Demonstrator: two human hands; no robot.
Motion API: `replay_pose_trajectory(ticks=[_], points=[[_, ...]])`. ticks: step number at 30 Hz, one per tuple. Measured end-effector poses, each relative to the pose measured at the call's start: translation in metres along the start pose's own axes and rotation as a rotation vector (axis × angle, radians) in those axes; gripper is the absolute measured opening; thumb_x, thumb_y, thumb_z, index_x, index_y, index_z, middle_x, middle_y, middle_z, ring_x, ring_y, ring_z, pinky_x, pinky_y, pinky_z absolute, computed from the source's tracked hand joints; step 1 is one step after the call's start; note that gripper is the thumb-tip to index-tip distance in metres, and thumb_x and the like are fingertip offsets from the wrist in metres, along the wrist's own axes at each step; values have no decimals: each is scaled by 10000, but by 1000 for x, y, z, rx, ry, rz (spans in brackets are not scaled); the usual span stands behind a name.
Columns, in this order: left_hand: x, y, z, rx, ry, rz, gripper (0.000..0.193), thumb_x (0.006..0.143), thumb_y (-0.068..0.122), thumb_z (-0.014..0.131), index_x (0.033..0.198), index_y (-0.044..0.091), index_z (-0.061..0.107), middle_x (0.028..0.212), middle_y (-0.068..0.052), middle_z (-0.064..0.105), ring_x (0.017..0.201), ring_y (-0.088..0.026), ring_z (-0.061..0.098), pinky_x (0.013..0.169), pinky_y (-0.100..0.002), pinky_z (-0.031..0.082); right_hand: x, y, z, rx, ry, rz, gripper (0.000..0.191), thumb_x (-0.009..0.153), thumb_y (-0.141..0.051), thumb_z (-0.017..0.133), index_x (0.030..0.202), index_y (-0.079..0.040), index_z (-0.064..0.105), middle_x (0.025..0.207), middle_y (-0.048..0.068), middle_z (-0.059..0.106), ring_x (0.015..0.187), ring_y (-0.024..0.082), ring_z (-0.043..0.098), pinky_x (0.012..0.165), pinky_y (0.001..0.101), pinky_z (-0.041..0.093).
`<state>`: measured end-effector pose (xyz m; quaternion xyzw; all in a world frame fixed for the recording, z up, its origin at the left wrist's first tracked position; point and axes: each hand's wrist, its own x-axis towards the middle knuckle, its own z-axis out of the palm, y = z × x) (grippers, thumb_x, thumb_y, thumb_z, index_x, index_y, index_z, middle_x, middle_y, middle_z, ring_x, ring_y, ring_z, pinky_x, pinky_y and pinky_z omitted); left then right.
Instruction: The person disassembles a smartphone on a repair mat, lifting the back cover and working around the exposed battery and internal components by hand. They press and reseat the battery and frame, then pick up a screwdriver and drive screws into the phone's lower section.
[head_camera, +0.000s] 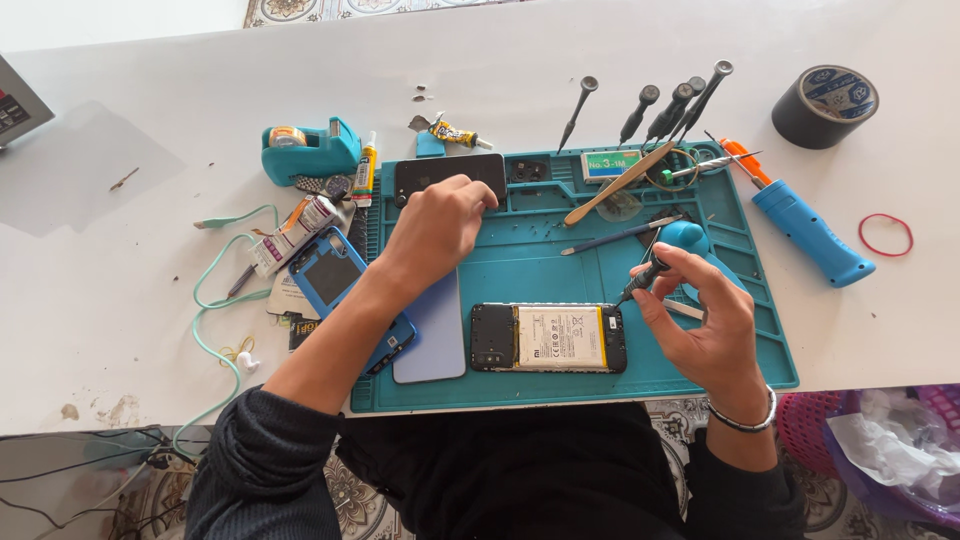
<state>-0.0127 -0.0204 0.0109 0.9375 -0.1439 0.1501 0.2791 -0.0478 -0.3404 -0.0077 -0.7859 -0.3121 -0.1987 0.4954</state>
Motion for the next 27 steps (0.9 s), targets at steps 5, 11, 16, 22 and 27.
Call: replay_pose_trajectory(ticks=[5, 11, 16, 22, 27], points=[[-4, 6, 0, 17, -12, 49, 116, 915, 140, 692, 985, 113, 780, 913, -76, 697, 828, -287, 713, 718, -420, 566, -1, 1, 0, 0, 3, 0, 505, 886, 6, 776, 1357, -34, 596, 1067, 83, 740, 887, 117, 680, 861, 276, 556], [-1, 10, 14, 56, -24, 78, 93, 875, 211, 761, 933, 151, 804, 915, -20, 681, 873, -244, 688, 723, -413, 561, -1, 1, 0, 7, 1, 9, 498, 885, 3, 777, 1350, -36, 602, 1067, 81, 743, 884, 114, 682, 858, 274, 557], [1, 9, 26, 176, -26, 134, 88, 912, 188, 733, 891, 103, 730, 880, -38, 639, 857, -251, 673, 690, -416, 558, -1, 1, 0, 6, 2, 11, 500, 880, 5, 780, 1345, -34, 600, 1075, 85, 743, 892, 116, 685, 854, 275, 562], [1, 9, 28, 206, 2, 217, 94, 943, 156, 701, 933, 67, 673, 918, -66, 616, 847, -259, 657, 687, -412, 561, -2, 1, 0, 40, 17, 1, 500, 897, 41, 758, 1361, -6, 577, 1109, 116, 735, 900, 113, 671, 867, 265, 561], [0, 12, 23, 147, -20, 166, 101, 914, 202, 716, 892, 105, 699, 893, -43, 633, 861, -257, 674, 671, -427, 558, 0, -3, 1, 52, 9, -4, 501, 904, 47, 754, 1369, -2, 574, 1113, 116, 732, 901, 114, 669, 873, 263, 557]])
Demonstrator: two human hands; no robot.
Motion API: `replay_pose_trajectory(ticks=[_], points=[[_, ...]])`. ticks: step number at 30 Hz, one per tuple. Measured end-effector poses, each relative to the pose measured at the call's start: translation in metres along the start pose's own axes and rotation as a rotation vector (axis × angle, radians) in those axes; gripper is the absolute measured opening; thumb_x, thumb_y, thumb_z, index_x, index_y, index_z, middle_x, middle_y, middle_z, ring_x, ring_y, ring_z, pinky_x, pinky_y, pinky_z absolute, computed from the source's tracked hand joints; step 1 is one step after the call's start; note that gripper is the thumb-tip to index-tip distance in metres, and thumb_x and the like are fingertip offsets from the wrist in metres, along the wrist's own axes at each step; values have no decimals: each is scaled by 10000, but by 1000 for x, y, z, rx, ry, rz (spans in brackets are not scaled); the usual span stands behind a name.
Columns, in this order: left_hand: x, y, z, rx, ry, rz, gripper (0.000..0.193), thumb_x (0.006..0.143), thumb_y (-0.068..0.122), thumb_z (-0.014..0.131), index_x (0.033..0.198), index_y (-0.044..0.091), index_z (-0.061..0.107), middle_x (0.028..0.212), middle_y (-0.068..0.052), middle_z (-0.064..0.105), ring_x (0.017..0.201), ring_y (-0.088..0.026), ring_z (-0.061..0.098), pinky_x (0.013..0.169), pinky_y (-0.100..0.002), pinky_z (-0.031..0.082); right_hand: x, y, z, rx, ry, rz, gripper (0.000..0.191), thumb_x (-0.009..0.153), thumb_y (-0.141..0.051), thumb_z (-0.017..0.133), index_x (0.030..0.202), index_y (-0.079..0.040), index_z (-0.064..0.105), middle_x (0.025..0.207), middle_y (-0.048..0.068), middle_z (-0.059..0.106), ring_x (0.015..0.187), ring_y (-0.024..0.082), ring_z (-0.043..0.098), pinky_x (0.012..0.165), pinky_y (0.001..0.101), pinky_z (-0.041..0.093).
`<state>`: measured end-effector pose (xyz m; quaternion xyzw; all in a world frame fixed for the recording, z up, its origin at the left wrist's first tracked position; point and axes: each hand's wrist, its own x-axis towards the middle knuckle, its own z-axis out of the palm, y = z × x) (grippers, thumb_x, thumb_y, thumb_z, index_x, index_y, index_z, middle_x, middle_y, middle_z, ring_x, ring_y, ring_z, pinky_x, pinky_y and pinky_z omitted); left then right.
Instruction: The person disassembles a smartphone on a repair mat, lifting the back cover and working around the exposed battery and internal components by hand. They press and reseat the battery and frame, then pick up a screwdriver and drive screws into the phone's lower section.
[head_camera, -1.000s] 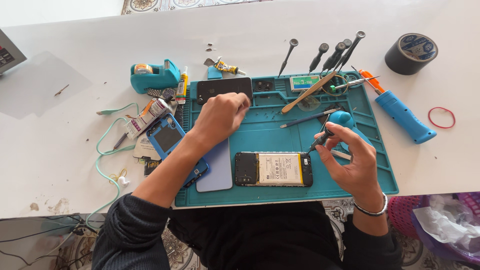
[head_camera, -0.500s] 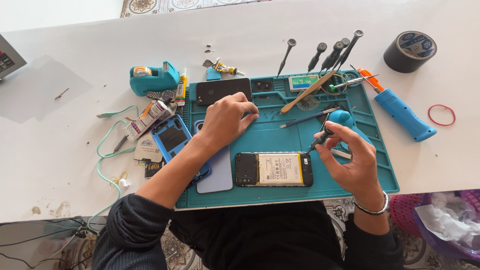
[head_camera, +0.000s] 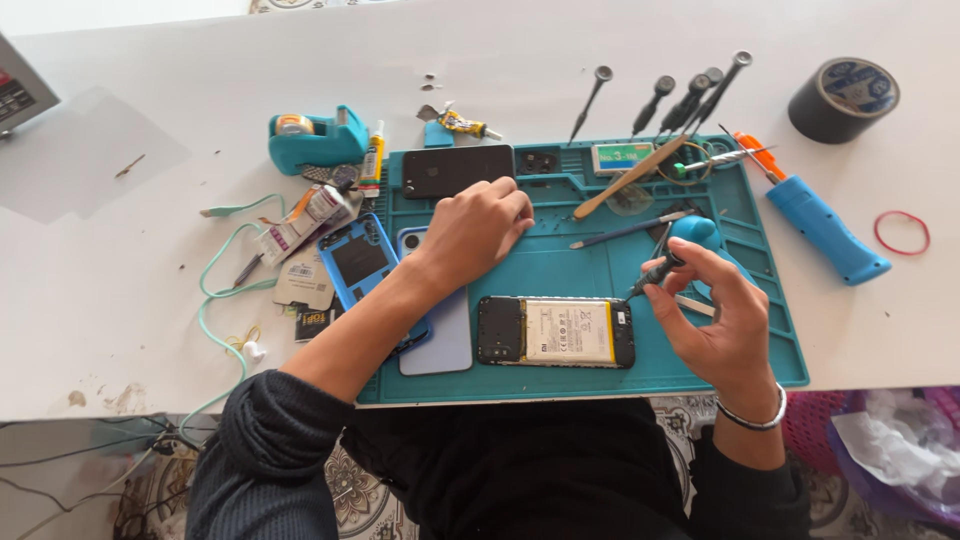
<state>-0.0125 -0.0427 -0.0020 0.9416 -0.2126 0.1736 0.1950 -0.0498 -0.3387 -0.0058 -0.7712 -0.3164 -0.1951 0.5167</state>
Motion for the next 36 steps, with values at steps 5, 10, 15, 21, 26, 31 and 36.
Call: replay_pose_trajectory(ticks=[5, 10, 15, 21, 26, 31, 36], points=[[1, 2, -5, 0, 9, -8, 91, 911, 227, 724, 882, 141, 724, 904, -33, 649, 865, -266, 691, 681, -434, 562, 5, -7, 0, -80, -9, -24, 513, 881, 30, 774, 1358, -36, 597, 1078, 82, 742, 859, 108, 670, 822, 262, 562], [-2, 5, -11, 62, -25, -15, 82, 917, 209, 709, 887, 133, 705, 898, -56, 636, 866, -275, 692, 663, -440, 555, 5, -14, 1, 2, -43, -34, 501, 906, 28, 766, 1369, -66, 602, 1090, 57, 733, 812, 109, 661, 766, 254, 570], [-1, 6, -12, 143, -72, 21, 88, 977, 157, 650, 935, 81, 638, 903, -82, 617, 829, -279, 686, 644, -438, 546, 6, -14, 4, -8, -47, -53, 522, 906, 9, 779, 1384, -77, 588, 1011, 38, 701, 787, 115, 660, 732, 259, 553], [-4, 5, -17, 28, -38, -14, 84, 1008, 114, 621, 966, 47, 593, 923, -107, 606, 746, -321, 675, 602, -458, 516, 4, -12, 6, 17, -54, -59, 508, 920, 11, 766, 1387, -75, 587, 1048, 59, 703, 803, 126, 661, 748, 265, 579], [-4, 9, -22, -5, -12, 2, 92, 1021, 110, 619, 978, 36, 583, 936, -121, 601, 735, -339, 661, 595, -462, 502, 3, -12, 6, 37, -52, -61, 500, 928, 19, 751, 1390, -72, 584, 1082, 65, 711, 809, 124, 662, 747, 266, 586], [-6, 18, -30, -51, -3, 5, 124, 1030, 128, 614, 962, 29, 583, 916, -122, 600, 736, -345, 658, 602, -456, 503, 4, -16, 6, 68, 23, -154, 529, 937, 67, 748, 1392, -81, 523, 1105, 111, 722, 842, 137, 689, 754, 275, 583], [-12, 31, -31, -237, -3, 9, 121, 1015, 143, 621, 964, 33, 620, 893, -125, 647, 728, -341, 664, 611, -447, 512, -5, -26, 21, 290, 151, -262, 589, 984, 89, 688, 1410, -133, 347, 1188, 257, 670, 972, 252, 720, 825, 328, 626]])
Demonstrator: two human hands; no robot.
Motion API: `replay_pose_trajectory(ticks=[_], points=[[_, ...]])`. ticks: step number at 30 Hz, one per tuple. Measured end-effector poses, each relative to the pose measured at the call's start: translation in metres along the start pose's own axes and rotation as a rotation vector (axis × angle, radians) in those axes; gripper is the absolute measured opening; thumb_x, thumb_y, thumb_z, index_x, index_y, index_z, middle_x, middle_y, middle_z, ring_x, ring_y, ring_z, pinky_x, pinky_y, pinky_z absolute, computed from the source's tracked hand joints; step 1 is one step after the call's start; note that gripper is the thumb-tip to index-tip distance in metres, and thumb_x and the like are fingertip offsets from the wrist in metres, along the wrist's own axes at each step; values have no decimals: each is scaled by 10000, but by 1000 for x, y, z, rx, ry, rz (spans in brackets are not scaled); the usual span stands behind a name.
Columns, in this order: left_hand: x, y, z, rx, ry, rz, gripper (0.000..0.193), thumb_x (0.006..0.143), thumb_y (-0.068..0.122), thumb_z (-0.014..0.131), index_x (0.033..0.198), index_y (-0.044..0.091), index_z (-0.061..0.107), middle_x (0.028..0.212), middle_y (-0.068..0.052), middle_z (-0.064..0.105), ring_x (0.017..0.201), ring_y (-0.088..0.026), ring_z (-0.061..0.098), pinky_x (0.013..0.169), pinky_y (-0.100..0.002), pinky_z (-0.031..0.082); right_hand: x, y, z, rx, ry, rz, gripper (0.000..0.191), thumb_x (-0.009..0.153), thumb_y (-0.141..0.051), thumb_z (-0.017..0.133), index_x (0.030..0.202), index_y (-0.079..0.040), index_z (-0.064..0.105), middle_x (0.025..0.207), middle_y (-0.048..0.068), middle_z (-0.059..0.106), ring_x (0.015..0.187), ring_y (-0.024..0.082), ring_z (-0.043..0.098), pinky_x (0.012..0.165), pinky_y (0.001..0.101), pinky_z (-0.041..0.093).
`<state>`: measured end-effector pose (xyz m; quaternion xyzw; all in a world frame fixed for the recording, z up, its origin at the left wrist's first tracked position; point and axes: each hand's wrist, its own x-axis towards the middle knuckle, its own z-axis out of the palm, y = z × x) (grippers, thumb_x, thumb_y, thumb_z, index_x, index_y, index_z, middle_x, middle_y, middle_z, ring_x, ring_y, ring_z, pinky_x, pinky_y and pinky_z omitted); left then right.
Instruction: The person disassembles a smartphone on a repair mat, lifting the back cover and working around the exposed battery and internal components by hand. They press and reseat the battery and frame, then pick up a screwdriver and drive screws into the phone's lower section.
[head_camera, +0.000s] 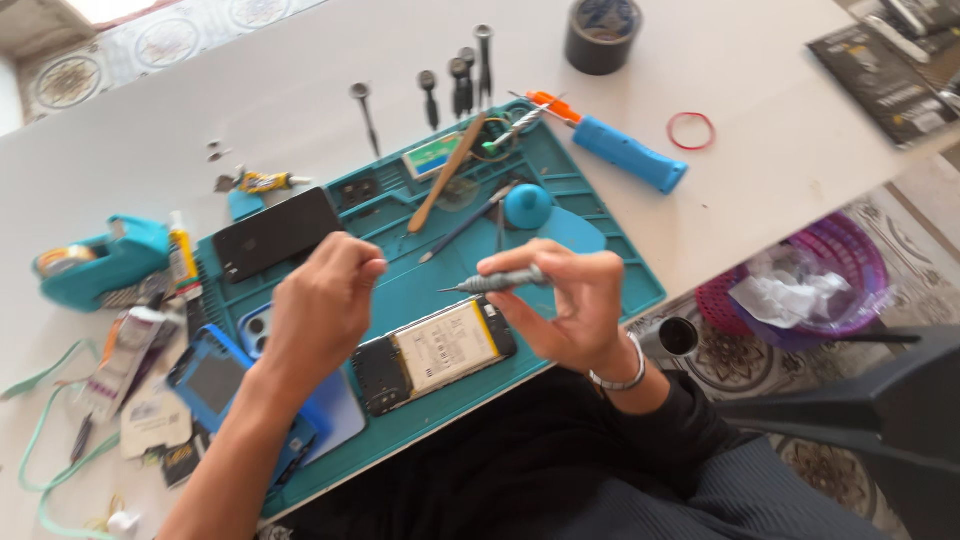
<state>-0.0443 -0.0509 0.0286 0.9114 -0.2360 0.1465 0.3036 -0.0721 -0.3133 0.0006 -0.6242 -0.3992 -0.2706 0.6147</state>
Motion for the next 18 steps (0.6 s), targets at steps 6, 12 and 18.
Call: replay_pose_trajectory(ticks=[6, 12, 18], points=[[1, 3, 7, -395, -47, 92, 161, 1062, 143, 561, 973, 12, 592, 847, -121, 614, 757, -212, 612, 682, -331, 507, -6, 7, 26, -58, 92, -36, 566, 976, 93, 664, 1314, -135, 272, 1188, 294, 601, 1017, 335, 741, 809, 363, 642], [-5, 8, 17, -649, -161, -41, 217, 1091, 182, 527, 975, 11, 593, 799, -33, 555, 747, -101, 468, 661, -275, 448, -18, 6, 27, -136, 161, 21, 520, 988, 69, 656, 1252, -124, 252, 1169, 264, 546, 1035, 366, 738, 819, 390, 640], [-2, 9, 19, -650, -175, -71, 256, 1096, 218, 537, 959, 10, 600, 775, -15, 550, 726, -94, 439, 638, -279, 417, -24, 10, 26, -183, 157, 21, 508, 1006, 58, 647, 1267, -115, 246, 1213, 244, 549, 1004, 346, 741, 817, 392, 650]])
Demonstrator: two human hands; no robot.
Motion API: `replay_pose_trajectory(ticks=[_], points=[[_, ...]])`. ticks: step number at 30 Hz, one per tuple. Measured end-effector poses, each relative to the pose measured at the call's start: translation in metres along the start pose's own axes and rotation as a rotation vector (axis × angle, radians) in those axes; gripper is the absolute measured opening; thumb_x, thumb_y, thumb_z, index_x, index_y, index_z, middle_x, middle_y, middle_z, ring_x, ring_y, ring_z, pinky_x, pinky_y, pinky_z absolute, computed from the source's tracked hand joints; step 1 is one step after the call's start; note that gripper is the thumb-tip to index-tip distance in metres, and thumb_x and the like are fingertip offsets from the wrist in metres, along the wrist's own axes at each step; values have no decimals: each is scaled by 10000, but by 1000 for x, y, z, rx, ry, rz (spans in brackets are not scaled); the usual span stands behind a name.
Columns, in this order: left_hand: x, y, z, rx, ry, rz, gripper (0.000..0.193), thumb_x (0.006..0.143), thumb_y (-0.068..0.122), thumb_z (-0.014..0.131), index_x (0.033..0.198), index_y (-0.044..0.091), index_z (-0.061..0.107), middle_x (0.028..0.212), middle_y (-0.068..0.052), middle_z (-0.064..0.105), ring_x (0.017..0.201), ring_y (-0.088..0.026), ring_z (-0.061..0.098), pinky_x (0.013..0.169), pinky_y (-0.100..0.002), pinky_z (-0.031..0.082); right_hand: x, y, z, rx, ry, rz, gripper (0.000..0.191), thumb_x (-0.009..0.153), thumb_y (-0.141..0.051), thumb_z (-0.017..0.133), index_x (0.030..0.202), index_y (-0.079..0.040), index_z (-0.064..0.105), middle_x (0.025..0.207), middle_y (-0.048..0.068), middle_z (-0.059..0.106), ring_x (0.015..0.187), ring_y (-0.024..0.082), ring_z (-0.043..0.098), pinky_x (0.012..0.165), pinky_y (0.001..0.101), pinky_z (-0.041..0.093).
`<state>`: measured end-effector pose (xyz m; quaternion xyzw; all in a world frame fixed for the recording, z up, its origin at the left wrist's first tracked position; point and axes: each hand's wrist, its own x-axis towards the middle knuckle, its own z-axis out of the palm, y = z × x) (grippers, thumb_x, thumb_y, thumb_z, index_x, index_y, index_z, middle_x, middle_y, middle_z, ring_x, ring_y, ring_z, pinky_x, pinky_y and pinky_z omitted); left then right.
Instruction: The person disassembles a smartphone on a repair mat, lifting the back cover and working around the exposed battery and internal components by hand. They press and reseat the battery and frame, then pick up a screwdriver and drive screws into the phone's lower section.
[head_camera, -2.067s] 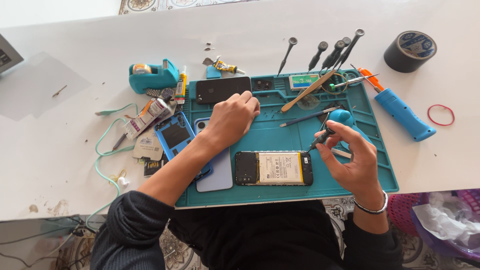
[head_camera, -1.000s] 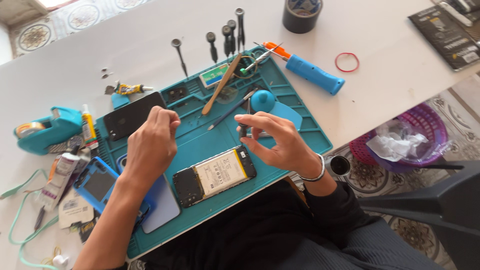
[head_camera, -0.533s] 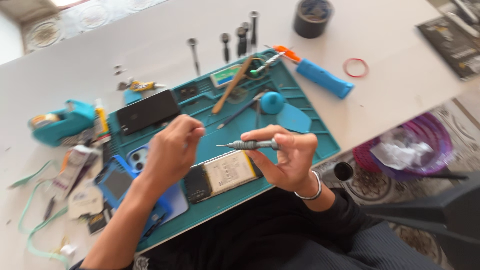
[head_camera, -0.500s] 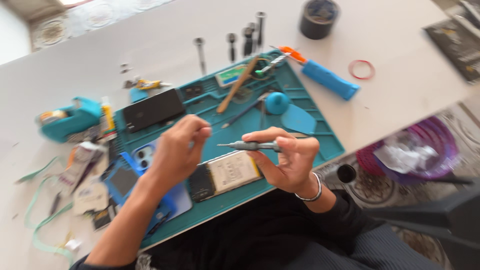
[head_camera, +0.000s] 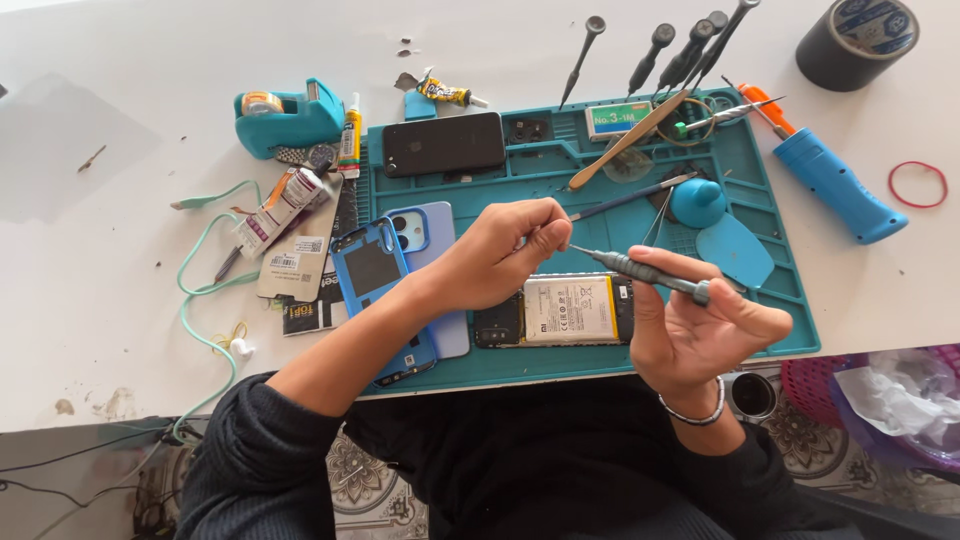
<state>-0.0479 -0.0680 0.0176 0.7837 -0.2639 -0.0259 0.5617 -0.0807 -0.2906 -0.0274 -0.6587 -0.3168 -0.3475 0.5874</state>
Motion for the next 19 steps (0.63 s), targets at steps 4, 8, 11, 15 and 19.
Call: replay_pose_trajectory(ticks=[4, 8, 11, 15, 19], points=[[0, 0, 1, -29, -10, -14, 270, 1094, 234, 536, 959, 9, 600, 778, -17, 559, 731, -94, 442, 638, -282, 422, -1, 4, -2, 7, 6, -15, 507, 1018, 38, 658, 1272, -120, 249, 1232, 238, 489, 1032, 348, 743, 828, 387, 640], [0, -1, 0, 8, -5, 6, 284, 1099, 242, 537, 955, 5, 598, 780, -21, 563, 734, -102, 441, 647, -286, 425, -2, 4, -2, 7, -4, -9, 512, 1006, 46, 653, 1265, -115, 241, 1222, 245, 533, 1022, 358, 740, 814, 387, 635], [-1, -2, 1, -1, -7, 3, 288, 1099, 246, 536, 955, 5, 598, 784, -22, 571, 738, -101, 445, 651, -286, 429, -2, 4, -2, 13, -10, -7, 512, 1003, 48, 652, 1259, -117, 240, 1208, 251, 536, 1018, 354, 740, 815, 385, 636], [0, -4, 0, 6, -7, 5, 291, 1099, 251, 536, 957, 6, 600, 783, -27, 572, 737, -103, 441, 653, -290, 425, -3, 6, -2, 15, -14, -9, 512, 1015, 54, 658, 1251, -129, 243, 1194, 257, 526, 1026, 352, 746, 825, 385, 638], [0, -6, 1, 31, -12, 2, 293, 1099, 256, 537, 956, 10, 605, 779, -26, 572, 731, -112, 440, 650, -294, 421, -7, 10, -2, 31, -21, -8, 516, 1015, 68, 650, 1263, -123, 240, 1251, 234, 544, 1040, 362, 739, 827, 389, 636]])
